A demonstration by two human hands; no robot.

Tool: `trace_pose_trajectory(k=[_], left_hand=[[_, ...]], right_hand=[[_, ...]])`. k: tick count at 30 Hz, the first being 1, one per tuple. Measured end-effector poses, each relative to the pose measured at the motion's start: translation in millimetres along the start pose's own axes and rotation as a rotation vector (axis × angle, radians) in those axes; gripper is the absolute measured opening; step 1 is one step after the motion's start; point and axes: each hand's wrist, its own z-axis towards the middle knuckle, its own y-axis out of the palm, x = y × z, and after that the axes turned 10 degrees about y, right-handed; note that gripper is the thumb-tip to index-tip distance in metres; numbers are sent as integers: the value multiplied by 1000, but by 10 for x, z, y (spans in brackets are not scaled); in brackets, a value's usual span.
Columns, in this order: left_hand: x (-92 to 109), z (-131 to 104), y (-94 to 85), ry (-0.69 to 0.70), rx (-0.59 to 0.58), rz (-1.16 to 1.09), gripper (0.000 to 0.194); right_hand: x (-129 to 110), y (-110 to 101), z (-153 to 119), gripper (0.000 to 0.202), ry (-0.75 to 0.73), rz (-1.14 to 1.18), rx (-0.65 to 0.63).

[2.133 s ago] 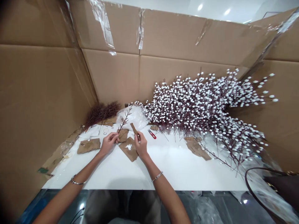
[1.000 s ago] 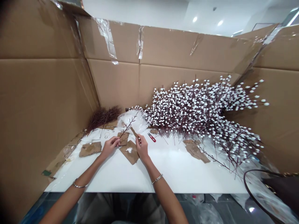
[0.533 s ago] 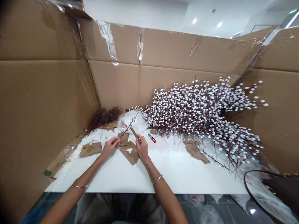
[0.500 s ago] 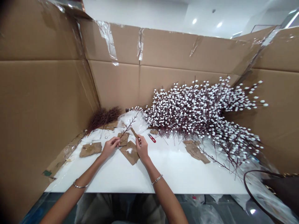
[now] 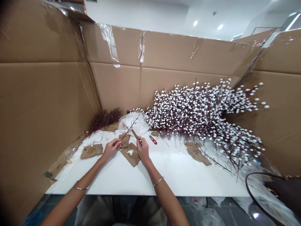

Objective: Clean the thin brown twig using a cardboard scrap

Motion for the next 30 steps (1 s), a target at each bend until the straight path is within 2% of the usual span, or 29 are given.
trace_pose_trajectory(k=[15, 30], left_hand=[[19, 9, 5, 4, -9, 16, 25], [-56, 2, -10, -6, -42, 28, 25]], right_hand=[[-11, 9, -16, 22, -26, 25, 91], [-14, -9, 8, 21, -49, 26, 83]])
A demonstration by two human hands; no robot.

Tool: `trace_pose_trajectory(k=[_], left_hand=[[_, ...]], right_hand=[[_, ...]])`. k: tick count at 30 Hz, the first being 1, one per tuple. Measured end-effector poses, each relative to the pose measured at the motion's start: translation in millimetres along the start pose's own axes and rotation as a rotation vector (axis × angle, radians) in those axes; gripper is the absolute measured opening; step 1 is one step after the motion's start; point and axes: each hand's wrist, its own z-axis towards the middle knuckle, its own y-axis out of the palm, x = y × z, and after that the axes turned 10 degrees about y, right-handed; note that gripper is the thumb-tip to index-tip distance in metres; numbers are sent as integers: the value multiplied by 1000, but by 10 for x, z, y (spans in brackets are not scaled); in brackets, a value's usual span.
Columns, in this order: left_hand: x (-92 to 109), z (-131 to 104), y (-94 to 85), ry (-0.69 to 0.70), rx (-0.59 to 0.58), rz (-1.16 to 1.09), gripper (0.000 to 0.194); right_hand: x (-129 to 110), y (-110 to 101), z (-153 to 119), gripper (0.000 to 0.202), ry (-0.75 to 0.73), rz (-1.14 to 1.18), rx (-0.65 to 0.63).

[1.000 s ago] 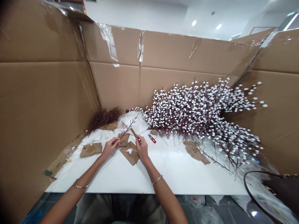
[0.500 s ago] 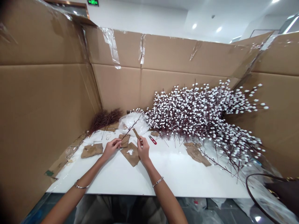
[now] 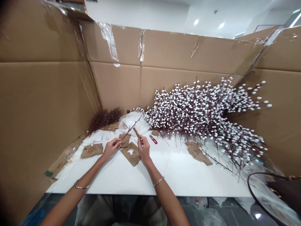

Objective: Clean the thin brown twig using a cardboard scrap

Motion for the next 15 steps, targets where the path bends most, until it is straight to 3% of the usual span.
trace_pose_trajectory(k=[15], left_hand=[[14, -3, -7, -2, -1, 12, 25]], right_hand=[[24, 12, 8, 21, 3, -6, -27]])
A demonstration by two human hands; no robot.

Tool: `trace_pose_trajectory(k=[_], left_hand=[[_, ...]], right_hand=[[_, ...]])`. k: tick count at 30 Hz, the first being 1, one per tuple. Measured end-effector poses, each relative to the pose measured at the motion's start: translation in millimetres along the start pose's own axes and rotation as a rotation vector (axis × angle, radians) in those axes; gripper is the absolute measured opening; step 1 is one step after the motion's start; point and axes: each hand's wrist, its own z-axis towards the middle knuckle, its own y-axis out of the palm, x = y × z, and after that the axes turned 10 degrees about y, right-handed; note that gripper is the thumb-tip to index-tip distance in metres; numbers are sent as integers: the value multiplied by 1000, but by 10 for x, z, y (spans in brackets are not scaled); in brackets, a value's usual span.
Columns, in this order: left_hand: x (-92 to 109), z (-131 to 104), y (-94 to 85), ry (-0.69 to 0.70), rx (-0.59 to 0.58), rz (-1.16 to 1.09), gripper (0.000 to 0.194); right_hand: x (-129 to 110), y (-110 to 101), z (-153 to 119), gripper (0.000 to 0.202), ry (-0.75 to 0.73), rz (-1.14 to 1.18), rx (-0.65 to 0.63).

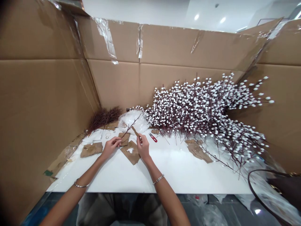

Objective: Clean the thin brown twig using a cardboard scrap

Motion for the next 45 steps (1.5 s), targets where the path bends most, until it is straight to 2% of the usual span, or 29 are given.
trace_pose_trajectory(k=[45], left_hand=[[-7, 6, -16, 15, 9, 5, 26]], right_hand=[[41, 23, -9, 22, -58, -8, 4]])
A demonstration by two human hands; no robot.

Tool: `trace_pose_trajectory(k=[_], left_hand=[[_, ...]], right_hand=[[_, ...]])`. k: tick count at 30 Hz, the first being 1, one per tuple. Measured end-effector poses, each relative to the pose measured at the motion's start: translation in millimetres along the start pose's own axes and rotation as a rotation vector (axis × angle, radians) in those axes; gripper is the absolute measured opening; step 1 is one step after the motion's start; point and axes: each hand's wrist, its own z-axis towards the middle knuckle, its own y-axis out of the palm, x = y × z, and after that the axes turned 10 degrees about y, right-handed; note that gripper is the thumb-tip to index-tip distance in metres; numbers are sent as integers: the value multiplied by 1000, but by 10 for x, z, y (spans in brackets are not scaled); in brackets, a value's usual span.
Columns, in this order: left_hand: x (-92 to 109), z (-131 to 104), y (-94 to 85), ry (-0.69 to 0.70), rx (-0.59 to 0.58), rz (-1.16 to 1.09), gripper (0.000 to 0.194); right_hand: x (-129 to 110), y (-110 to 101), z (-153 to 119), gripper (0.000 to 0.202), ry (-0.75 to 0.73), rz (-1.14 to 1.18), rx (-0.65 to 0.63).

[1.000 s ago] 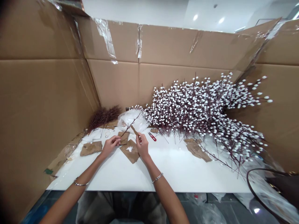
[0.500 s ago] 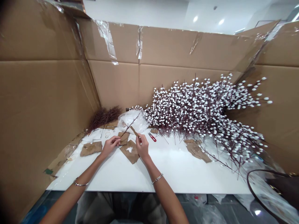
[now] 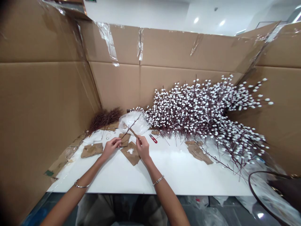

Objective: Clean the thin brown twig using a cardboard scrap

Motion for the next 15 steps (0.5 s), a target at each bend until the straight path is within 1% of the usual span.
trace_pose_trajectory(k=[15], left_hand=[[-15, 0, 4, -5, 17, -7, 26]], right_hand=[[-16, -10, -2, 22, 16, 8, -2]])
